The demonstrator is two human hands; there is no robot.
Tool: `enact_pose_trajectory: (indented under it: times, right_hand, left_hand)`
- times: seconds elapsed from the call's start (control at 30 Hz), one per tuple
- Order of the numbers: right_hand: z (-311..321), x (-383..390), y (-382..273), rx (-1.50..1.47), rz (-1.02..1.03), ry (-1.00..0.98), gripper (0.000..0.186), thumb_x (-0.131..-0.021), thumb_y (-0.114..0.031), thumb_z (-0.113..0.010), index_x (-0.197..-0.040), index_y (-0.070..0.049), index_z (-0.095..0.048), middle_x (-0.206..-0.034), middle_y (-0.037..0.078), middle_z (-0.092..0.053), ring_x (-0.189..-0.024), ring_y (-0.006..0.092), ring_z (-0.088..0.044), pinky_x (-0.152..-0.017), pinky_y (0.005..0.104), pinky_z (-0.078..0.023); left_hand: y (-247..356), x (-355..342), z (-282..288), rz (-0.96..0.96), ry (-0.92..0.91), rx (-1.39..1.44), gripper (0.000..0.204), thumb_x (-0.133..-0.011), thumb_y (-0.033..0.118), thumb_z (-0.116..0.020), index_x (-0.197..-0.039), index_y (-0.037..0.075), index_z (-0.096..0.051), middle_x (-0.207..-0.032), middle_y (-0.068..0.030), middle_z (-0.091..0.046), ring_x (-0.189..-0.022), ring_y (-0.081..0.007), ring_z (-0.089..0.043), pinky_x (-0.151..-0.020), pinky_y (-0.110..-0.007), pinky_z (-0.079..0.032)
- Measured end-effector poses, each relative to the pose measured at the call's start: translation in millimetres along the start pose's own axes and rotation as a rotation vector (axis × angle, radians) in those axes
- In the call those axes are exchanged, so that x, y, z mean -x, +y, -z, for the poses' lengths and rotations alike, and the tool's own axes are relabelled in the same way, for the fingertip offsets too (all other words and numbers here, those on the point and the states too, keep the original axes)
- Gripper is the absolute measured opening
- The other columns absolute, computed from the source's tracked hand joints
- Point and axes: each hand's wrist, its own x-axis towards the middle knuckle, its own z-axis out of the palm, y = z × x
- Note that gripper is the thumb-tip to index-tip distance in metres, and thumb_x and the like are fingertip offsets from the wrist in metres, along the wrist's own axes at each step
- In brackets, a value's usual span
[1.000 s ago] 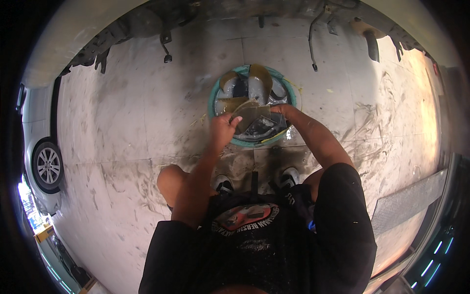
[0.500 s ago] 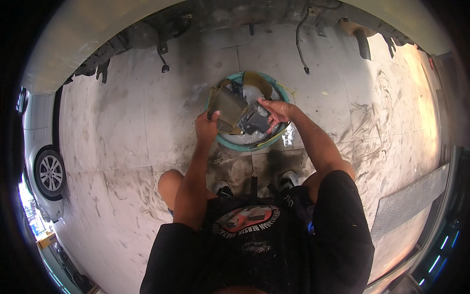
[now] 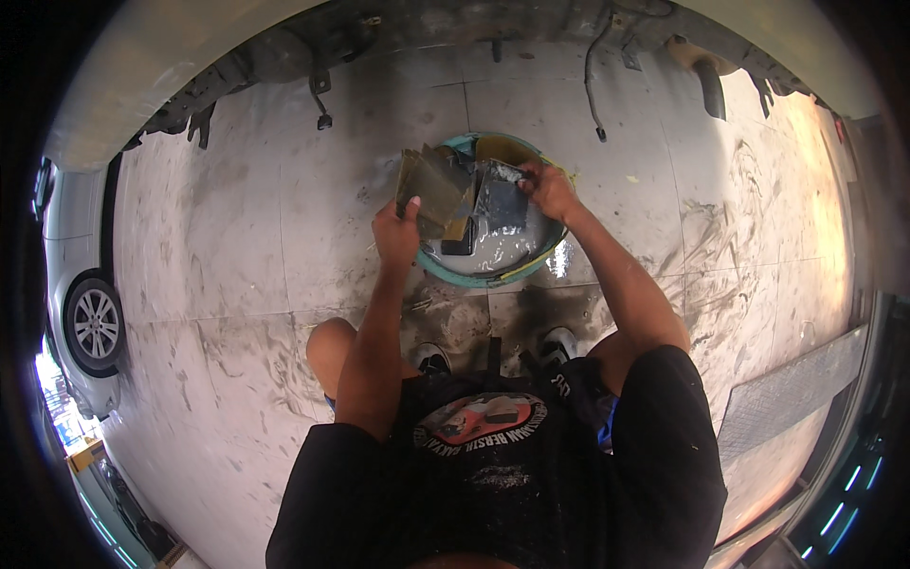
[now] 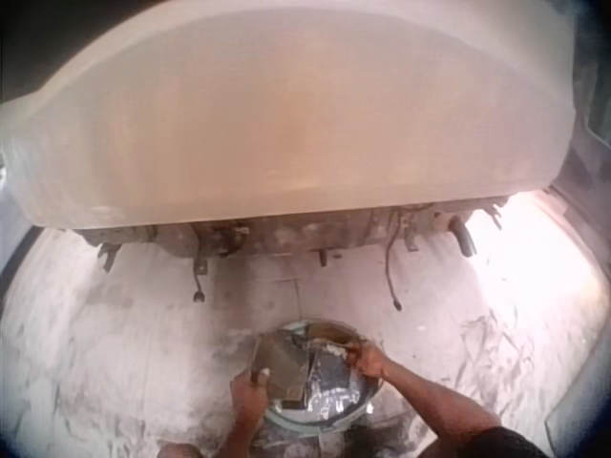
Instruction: The person wets a sanding block and sandpaper in a bucket of water and then sands the lower portion of a car's rear hatch door.
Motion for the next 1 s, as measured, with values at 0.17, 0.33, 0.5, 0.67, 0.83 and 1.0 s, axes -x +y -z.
enact_pose_trajectory:
  times: [0.17, 0.33, 0.5, 0.67, 0.83, 1.0]
  right_hand:
    - [-5, 20, -34, 0.332, 0.349, 0.315, 0.024, -0.083, -0.003, -0.061, -0.108, -0.003, -0.062, -0.096, 0.019, -0.068, -0.082, 0.0362, -0.068, -0.073, 0.0441, -0.054]
    - [-48, 63, -40, 0.668, 0.058, -0.237, 0.018, -0.082, -0.004, -0.060, -0.100, -0.005, -0.062, -0.101, 0.020, -0.066, -0.091, 0.0368, -0.066, -0.078, 0.0446, -0.055]
    - [-77, 68, -70, 0.725, 0.118, 0.002, 0.047, -0.081, -0.008, -0.063, -0.127, -0.007, -0.053, -0.134, 0.025, -0.049, -0.124, 0.0391, -0.051, -0.096, 0.0480, -0.047]
    - [-89, 35, -51, 0.902, 0.146, 0.055, 0.061, -0.082, -0.008, -0.063, -0.140, -0.010, -0.046, -0.144, 0.019, -0.043, -0.141, 0.0397, -0.032, -0.111, 0.0542, -0.033]
    - [-71, 23, -10, 0.531, 0.200, 0.178, 0.032, -0.076, -0.005, -0.062, -0.109, -0.006, -0.060, -0.106, 0.020, -0.063, -0.107, 0.0393, -0.059, -0.091, 0.0473, -0.048]
    - [-40, 29, -40, 0.371, 0.348, 0.601, 0.021, -0.076, 0.000, -0.061, -0.096, -0.004, -0.058, -0.095, 0.020, -0.062, -0.091, 0.0405, -0.060, -0.079, 0.0499, -0.049]
  left_hand:
    - [0, -2, 3, 0.015, 0.020, 0.056, 0.027, -0.088, 0.024, -0.067, -0.103, 0.001, -0.070, -0.088, -0.0204, -0.071, -0.081, -0.0374, -0.068, -0.075, -0.042, -0.050]
    - [2, -3, -1, 0.032, 0.008, 0.072, 0.027, -0.087, 0.023, -0.068, -0.102, 0.001, -0.070, -0.088, -0.0206, -0.071, -0.081, -0.0370, -0.067, -0.076, -0.041, -0.050]
    - [-4, -7, 0, 0.088, 0.005, -0.035, 0.026, -0.087, 0.022, -0.068, -0.101, 0.000, -0.070, -0.089, -0.0210, -0.070, -0.081, -0.0373, -0.067, -0.076, -0.042, -0.050]
    - [-1, -2, 0, 0.035, 0.017, 0.007, 0.026, -0.087, 0.022, -0.068, -0.101, 0.000, -0.070, -0.087, -0.0212, -0.070, -0.079, -0.0367, -0.067, -0.074, -0.041, -0.049]
    - [-2, -3, 5, 0.059, 0.017, 0.023, 0.027, -0.087, 0.023, -0.068, -0.097, -0.002, -0.068, -0.085, -0.0225, -0.069, -0.078, -0.0390, -0.065, -0.073, -0.042, -0.049]
    - [-9, -6, 9, 0.030, 0.048, 0.158, 0.030, -0.087, 0.024, -0.068, -0.094, -0.004, -0.067, -0.085, -0.0251, -0.067, -0.079, -0.0437, -0.064, -0.073, -0.045, -0.048]
